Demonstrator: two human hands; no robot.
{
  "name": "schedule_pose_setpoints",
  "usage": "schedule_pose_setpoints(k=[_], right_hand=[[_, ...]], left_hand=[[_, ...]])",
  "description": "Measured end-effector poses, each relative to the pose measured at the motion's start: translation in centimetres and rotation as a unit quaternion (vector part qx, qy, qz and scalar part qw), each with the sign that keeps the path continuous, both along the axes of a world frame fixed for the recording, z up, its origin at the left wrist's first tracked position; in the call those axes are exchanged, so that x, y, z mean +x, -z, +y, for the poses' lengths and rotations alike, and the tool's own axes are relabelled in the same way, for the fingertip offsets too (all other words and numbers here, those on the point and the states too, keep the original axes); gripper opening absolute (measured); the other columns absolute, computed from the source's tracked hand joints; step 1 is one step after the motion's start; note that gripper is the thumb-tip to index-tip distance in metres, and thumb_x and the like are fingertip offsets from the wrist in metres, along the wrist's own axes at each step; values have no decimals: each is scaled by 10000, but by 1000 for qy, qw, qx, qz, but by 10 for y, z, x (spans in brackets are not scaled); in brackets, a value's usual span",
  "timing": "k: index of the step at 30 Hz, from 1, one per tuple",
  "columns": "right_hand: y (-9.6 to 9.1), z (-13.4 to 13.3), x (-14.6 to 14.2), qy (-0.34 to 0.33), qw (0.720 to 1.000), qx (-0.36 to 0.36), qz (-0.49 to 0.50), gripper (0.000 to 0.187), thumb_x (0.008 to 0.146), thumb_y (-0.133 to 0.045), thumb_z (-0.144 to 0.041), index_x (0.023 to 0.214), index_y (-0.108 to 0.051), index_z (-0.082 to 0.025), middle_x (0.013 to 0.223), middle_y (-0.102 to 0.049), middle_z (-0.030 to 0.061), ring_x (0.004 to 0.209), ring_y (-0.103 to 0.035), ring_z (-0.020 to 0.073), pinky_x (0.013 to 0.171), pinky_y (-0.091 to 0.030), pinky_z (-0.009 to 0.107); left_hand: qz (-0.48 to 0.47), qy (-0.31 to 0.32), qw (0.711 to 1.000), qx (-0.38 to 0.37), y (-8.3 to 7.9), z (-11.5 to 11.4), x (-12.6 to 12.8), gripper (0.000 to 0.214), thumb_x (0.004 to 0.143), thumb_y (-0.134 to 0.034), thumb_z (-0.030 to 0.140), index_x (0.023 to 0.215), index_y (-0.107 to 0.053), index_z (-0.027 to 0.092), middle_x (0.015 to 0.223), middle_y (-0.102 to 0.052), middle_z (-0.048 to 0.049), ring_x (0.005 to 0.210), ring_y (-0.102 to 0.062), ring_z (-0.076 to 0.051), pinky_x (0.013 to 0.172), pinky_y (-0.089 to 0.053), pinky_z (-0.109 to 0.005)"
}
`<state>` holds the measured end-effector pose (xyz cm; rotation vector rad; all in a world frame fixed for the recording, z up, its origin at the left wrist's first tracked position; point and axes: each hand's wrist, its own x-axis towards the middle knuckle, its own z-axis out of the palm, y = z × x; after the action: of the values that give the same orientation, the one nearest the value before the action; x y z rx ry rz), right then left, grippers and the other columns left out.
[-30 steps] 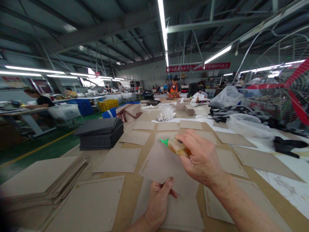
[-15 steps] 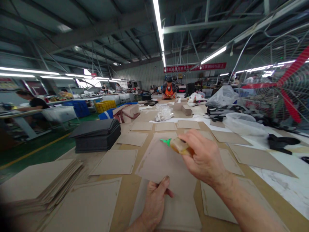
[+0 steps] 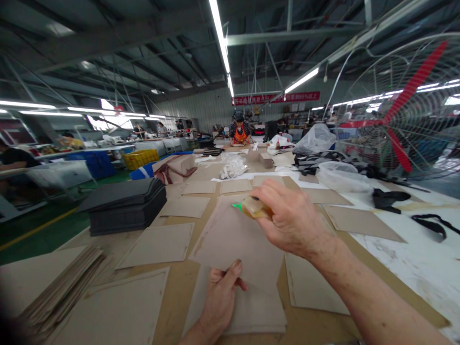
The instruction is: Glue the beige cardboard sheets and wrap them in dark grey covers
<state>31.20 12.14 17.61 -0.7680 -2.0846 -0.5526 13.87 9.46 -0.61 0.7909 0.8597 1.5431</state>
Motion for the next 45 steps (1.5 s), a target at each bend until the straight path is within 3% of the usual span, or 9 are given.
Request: schedule_pose_setpoints(k=[4, 9, 14, 19, 29, 45], right_hand=[[2, -4, 12, 37, 998, -50, -24, 139, 873, -556, -190, 1008, -585, -205, 888, -622, 34, 745, -599, 192, 631, -408, 293], [3, -10, 20, 40, 999, -34, -2, 169, 865, -547, -172, 1029, -581, -198, 896, -618, 35, 769, -595, 194, 652, -411, 294], [6, -12, 26, 83, 994, -75, -21, 107, 883, -579, -197, 989, -590, -190, 919, -632, 37, 778, -594, 199, 666, -406, 303], [6, -17, 31, 70, 996, -55, -9, 134, 880, -574, -188, 1012, -596, -184, 932, -636, 36, 802, -601, 198, 669, -404, 300], [17, -25, 61, 149, 982, -118, -3, 129, 908, -579, -298, 980, -623, -200, 878, -630, 18, 687, -587, 181, 621, -381, 300], [26, -28, 63, 128, 986, -104, -2, 141, 917, -592, -296, 1012, -620, -196, 862, -633, 26, 686, -595, 178, 615, -396, 290]], left_hand=[[-48, -34, 998, -15, -4, 1, -2, 297, 620, -883, 346, 823, -748, 177, 797, -707, -11, 608, -541, -126, 424, -481, -221], [-64, -25, 997, -23, -11, 0, -4, 290, 560, -914, 328, 744, -750, 174, 742, -695, 1, 584, -531, -115, 407, -479, -215], [-84, -42, 995, -30, -10, 2, -6, 352, 525, -933, 296, 802, -747, 186, 811, -728, -5, 603, -581, -120, 392, -471, -201], [-89, -35, 995, -27, -11, 4, -7, 378, 506, -943, 273, 819, -751, 183, 784, -728, 0, 584, -582, -114, 386, -477, -197], [-120, -67, 989, -49, -15, 6, -14, 465, 449, -962, 231, 855, -735, 216, 800, -734, 41, 574, -594, -111, 353, -481, -200], [-130, -63, 988, -55, -16, 8, -16, 474, 465, -961, 213, 884, -738, 213, 806, -731, 40, 580, -621, -101, 363, -473, -173]])
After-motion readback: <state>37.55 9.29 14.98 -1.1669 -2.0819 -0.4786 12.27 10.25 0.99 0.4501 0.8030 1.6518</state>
